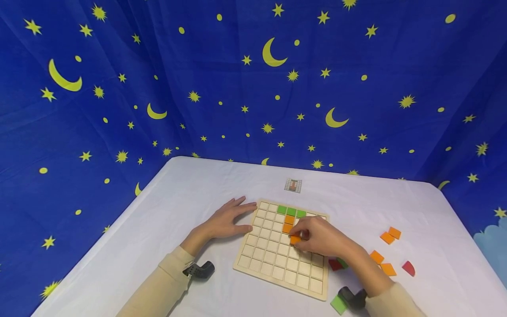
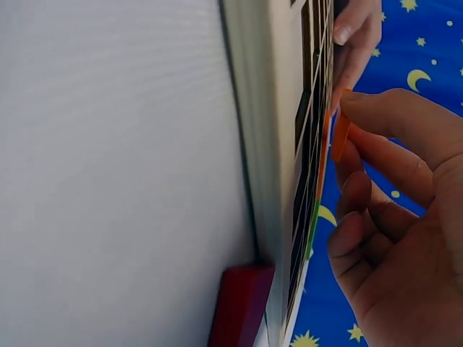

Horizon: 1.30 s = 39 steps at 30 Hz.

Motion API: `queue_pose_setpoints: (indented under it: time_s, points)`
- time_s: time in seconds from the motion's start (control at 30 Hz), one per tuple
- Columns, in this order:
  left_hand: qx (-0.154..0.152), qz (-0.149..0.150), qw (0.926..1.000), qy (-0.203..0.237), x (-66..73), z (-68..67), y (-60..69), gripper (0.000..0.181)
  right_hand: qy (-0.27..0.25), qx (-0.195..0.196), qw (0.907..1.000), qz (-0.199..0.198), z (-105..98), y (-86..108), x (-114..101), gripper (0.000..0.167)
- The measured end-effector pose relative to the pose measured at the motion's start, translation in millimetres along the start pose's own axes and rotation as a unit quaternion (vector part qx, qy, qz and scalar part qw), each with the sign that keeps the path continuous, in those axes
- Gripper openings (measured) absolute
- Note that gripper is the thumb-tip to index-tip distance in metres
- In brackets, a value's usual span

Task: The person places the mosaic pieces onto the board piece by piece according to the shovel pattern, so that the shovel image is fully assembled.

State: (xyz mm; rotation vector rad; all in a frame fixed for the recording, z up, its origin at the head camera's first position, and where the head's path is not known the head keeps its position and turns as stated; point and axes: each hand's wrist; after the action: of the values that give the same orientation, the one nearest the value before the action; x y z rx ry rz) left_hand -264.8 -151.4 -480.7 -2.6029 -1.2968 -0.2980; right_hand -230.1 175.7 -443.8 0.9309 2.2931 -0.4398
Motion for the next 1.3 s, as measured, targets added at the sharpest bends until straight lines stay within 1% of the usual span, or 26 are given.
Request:
queue_pose_setpoints:
  time_s: [0.2,0.43,0.7,0.87,1.3]
  points:
    - [-0.004,-0.002,1.0,0.001,0.2,-0.7,0.4,0.069,0.004,-0.003,0.9999,0.01,3,-6.7,-2,0.024]
    - [-0.009,-0.003,1.0,0.002,1.9,-1.0,-1.0,0.07,0.002,-0.001,1.0,-0.001,5,-10.6,-3,0.024]
    - [-0.007,-0.003,1.0,-0.001,1.3,-0.9,-0.8,0.07,0.026,0.01,0.9994,-0.022,9,-16.6,-5,0.026]
    - [-0.009,-0.006,0.9999,-0.003,0.9,-1.3,-0.5,0.07,0.021,0.013,0.9995,-0.02,10,-19.0,-6,0.027]
    - [-0.006,-0.004,0.9999,-0.007,-0.6,-0.6,-0.8,0.07,0.021,0.001,0.9997,-0.012,10,-18.8,-4,0.025]
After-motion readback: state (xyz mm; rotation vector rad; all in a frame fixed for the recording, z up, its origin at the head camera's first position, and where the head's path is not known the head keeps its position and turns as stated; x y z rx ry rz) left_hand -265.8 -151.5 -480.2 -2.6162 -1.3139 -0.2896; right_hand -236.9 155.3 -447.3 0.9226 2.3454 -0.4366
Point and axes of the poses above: each hand's wrist, its own y-axis away from the middle knuckle, its own z-axis out of the palm, x = y × z, and after that the axes turned 7 degrees about -y, right-handed
